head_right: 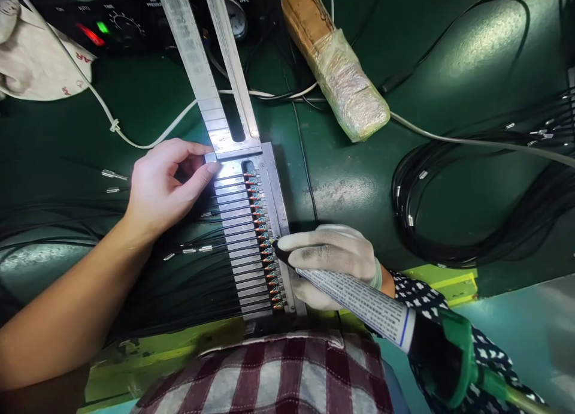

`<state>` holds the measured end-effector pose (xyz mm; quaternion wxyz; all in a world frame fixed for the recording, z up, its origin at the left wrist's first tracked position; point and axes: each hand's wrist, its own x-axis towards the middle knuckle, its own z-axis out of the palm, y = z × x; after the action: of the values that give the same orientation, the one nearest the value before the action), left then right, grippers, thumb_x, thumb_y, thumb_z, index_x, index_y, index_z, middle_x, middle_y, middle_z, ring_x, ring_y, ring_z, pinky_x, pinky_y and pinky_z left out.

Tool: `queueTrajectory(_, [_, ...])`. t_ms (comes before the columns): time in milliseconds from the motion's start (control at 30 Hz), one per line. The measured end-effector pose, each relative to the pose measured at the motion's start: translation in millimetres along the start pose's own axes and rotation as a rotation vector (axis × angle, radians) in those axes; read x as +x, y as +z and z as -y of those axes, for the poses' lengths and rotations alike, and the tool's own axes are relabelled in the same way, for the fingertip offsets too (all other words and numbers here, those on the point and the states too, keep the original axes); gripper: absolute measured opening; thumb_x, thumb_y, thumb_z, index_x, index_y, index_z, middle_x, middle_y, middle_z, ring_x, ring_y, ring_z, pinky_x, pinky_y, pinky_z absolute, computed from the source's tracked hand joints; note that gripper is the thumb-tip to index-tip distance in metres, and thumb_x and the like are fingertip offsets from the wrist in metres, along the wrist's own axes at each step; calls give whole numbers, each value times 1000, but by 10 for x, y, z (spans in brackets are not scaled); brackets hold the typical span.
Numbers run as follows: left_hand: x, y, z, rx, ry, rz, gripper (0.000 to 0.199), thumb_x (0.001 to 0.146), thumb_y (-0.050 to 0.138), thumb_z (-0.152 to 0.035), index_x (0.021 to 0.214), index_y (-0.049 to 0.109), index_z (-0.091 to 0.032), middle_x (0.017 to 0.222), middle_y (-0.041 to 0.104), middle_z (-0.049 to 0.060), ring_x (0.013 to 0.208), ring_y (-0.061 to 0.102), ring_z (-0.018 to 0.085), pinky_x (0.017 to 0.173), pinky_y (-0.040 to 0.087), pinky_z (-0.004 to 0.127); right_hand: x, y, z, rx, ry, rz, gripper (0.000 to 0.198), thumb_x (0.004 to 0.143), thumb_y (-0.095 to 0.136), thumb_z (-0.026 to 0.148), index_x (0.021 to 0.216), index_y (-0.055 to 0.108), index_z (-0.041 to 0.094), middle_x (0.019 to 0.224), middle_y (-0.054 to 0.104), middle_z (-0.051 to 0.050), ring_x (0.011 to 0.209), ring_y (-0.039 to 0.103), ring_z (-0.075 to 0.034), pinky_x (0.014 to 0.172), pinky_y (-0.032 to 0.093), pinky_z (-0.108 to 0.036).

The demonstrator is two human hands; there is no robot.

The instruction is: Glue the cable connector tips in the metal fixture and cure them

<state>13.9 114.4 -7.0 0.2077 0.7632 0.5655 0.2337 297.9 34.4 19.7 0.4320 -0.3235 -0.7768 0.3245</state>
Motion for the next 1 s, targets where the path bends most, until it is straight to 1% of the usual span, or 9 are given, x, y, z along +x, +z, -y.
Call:
queueTrajectory(100, [-1,-3,3,3,-5,9,21,92,58,-42,101,65,-25,77,57,-1,72,51,15,71,45,34,7,-12,19,-19,11,17,11,79,64,14,88,66,19,95,77,-10,67,72,-17,57,61,-30])
queueTrajectory(267, [-2,-14,-6,3,5,8,22,92,59,-40,101,66,-21,77,57,-1,72,51,14,71,43,33,2,3,18,-18,16,-2,11,79,64,13,88,66,19,95,77,-9,66,72,-17,57,61,-29])
queueTrajectory(333, [0,-4,-3,-2,14,-1,21,92,59,-38,101,67,-21,76,57,-1,72,51,14,70,42,32,-7,20,7,-3,11,-21,11,80,64,13,89,66,19,95,77,-9,67,72,-17,57,61,-29])
queueTrajectory(500, [8,55,26,-5,55,-82,16,89,63,-34,97,68,-21,71,55,-4,67,49,11,67,40,27,-26,54,-23,28,6,-63,10,78,66,13,87,67,17,95,77,-12,66,72,-17,54,60,-28])
queueTrajectory(667, [10,66,35,-10,64,-87,16,88,64,-32,96,68,-19,72,56,-3,67,49,11,67,39,26,-4,42,-30,52,-9,-66,11,77,66,12,88,67,16,94,76,-13,67,72,-17,54,60,-28])
queueTrajectory(867, [13,54,34,-8,75,-94,15,88,64,-31,96,68,-19,70,56,-4,66,49,11,67,39,25,17,21,-12,33,-1,-36,9,77,66,11,85,68,14,92,76,-15,67,72,-18,57,61,-29])
queueTrajectory(1000, [14,54,35,-8,78,-95,15,88,64,-31,96,68,-19,70,55,-4,66,49,11,66,38,25,0,39,-18,21,4,-60,9,77,66,11,85,68,15,94,76,-13,68,72,-18,57,61,-30])
